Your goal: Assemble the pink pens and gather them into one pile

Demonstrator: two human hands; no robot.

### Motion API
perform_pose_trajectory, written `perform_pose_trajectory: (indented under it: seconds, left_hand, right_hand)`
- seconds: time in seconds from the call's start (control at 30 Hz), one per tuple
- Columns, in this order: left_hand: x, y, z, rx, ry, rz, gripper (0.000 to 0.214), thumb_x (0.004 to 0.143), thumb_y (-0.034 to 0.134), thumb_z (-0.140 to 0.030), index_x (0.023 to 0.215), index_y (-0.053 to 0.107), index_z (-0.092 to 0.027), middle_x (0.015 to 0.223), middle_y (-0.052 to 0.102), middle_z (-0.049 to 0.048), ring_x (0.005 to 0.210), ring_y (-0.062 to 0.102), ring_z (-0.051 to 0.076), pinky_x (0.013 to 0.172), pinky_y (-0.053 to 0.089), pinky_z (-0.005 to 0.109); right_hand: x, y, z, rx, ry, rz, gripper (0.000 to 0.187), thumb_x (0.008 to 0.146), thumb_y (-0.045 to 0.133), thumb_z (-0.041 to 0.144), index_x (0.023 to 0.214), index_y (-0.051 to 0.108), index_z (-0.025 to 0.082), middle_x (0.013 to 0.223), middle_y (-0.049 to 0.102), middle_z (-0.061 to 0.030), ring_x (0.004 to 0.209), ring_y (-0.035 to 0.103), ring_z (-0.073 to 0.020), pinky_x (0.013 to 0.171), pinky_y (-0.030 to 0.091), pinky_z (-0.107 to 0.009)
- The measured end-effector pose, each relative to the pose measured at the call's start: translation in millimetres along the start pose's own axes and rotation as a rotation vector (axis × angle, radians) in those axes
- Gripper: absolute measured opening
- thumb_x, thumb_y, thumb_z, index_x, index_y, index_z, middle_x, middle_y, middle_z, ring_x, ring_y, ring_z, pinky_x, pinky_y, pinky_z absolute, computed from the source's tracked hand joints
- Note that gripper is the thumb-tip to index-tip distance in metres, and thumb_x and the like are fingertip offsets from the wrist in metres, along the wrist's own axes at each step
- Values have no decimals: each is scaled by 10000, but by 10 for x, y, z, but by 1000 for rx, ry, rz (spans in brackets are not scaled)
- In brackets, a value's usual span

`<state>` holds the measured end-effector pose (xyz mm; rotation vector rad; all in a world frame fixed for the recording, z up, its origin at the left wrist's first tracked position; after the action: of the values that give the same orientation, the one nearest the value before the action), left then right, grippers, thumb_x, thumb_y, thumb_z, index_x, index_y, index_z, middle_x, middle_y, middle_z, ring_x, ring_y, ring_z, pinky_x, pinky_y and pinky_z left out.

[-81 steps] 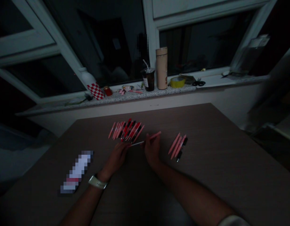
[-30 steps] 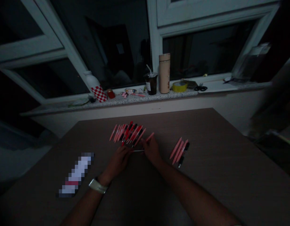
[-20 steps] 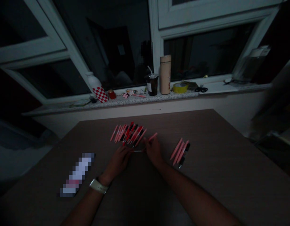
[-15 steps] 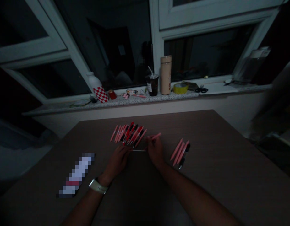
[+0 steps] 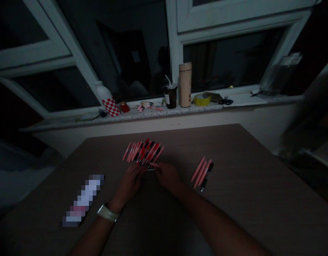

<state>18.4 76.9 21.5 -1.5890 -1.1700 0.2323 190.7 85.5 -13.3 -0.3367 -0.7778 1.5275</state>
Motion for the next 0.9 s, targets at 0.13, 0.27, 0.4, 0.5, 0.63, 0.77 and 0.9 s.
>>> perform_pose_trajectory:
  seconds: [0.13,0.27,0.4,0.5,0.63,0.77,0.9]
  left_hand:
    - [5,-13,2,44,-7,17,245,935,448,-131,1093,618,-210,1095,634,68,1010,557,224,875,469,396]
    - [8,-37,3,84,-19,23,239,918,468,-126,1085,617,-213,1089,637,60,1008,551,225,874,464,393]
    - [5,-57,1,125,-31,25,251,886,476,-97,1061,618,-206,1076,632,63,1000,550,230,868,460,393]
    - [8,-73,13,166,-48,23,248,873,480,-97,1052,620,-198,1060,624,71,999,545,236,865,457,397]
    - [13,-96,32,218,-63,16,237,874,479,-114,1042,624,-197,1063,613,77,1032,529,246,893,443,409]
    - [9,-104,38,256,-72,29,236,857,486,-108,1020,633,-195,1059,607,83,1028,525,252,881,440,409]
    - [4,-81,42,262,-79,69,238,830,498,-90,982,644,-201,1028,612,78,1001,528,247,858,443,399]
  right_hand:
    - [-26,-11,44,-142,23,72,275,956,459,331,1030,694,209,977,726,-60,894,662,-201,771,433,-261]
    - [-40,-10,80,-172,-9,92,295,967,456,378,1037,693,217,1005,721,-54,926,654,-199,803,427,-261]
    - [-47,-3,71,-145,-18,93,297,971,458,386,1069,684,220,1016,719,-52,940,653,-197,815,428,-262]
    - [-42,-3,39,-131,1,84,269,961,487,362,1077,682,217,1011,719,-55,943,654,-198,811,430,-261]
    - [-32,-3,22,-116,-7,62,242,950,513,329,1083,682,218,1028,718,-52,959,651,-197,826,430,-261]
    - [-31,7,24,-131,-7,59,227,947,515,295,1067,685,203,1029,716,-55,954,648,-195,838,429,-262]
    - [-41,-6,48,-157,7,60,243,952,487,272,1064,689,197,1037,714,-59,957,645,-198,848,430,-269]
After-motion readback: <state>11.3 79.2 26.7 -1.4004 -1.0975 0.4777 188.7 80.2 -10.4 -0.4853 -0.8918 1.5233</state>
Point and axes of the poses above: each hand's wrist, its own x-axis towards the middle knuckle, its own y-axis out of the palm, z = x × y, the point moved 5 cm from there along x, towards the middle knuckle
